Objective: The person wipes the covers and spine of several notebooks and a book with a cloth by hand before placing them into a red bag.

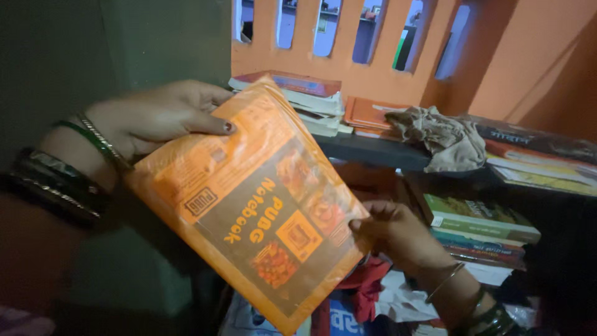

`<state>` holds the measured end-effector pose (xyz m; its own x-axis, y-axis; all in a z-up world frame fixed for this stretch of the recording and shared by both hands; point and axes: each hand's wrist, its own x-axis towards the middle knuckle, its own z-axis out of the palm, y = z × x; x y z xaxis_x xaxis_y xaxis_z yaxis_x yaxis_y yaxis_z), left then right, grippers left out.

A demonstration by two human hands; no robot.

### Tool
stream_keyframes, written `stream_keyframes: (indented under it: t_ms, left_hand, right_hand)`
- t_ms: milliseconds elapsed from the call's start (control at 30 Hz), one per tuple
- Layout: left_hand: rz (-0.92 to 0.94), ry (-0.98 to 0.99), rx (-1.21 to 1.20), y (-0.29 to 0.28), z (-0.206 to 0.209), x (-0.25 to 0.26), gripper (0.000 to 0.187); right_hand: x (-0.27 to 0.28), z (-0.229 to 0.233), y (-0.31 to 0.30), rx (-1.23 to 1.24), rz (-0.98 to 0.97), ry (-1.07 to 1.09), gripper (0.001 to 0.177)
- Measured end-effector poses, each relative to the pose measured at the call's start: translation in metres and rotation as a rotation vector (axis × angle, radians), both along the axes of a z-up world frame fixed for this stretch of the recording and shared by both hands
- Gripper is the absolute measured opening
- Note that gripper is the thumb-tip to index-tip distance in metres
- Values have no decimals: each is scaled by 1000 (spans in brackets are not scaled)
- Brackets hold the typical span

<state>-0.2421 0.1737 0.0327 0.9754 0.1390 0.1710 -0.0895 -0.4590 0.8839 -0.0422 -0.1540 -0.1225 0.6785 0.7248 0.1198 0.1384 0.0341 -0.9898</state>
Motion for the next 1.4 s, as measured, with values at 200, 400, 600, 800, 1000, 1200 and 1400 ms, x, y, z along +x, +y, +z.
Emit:
stream_keyframes:
  t_ms: [200, 400, 600, 800, 1000, 1200, 1400]
  left_hand:
    - [-13, -21, 264, -21, -12, -7, 46]
    - [167, -159, 984, -53, -63, -20, 35]
    - [-58, -814, 1200, -82, -156, -44, 29]
    - [-95, -951, 1288, -83, -221, -51, 38]
    - [-67, -832, 1137, -87, -260, -57, 43]
    - [565, -562, 995, -54, -247, -46, 70]
    - [546, 235, -445, -26, -250, 2, 60]
  right_hand:
    - [-9, -59, 19, -56, -6, 31, 20]
    - [-29, -78, 50, -102, -324, 93, 41]
    - [-53, -69, 60, 312, -154, 839, 60]
    - [-50, -98, 67, 388, 212, 737, 38]
    - [-77, -65, 63, 394, 204, 517, 45]
    - [-62, -41, 66, 542, 154, 414, 60]
    - [-2, -87, 93, 593, 119, 317, 57]
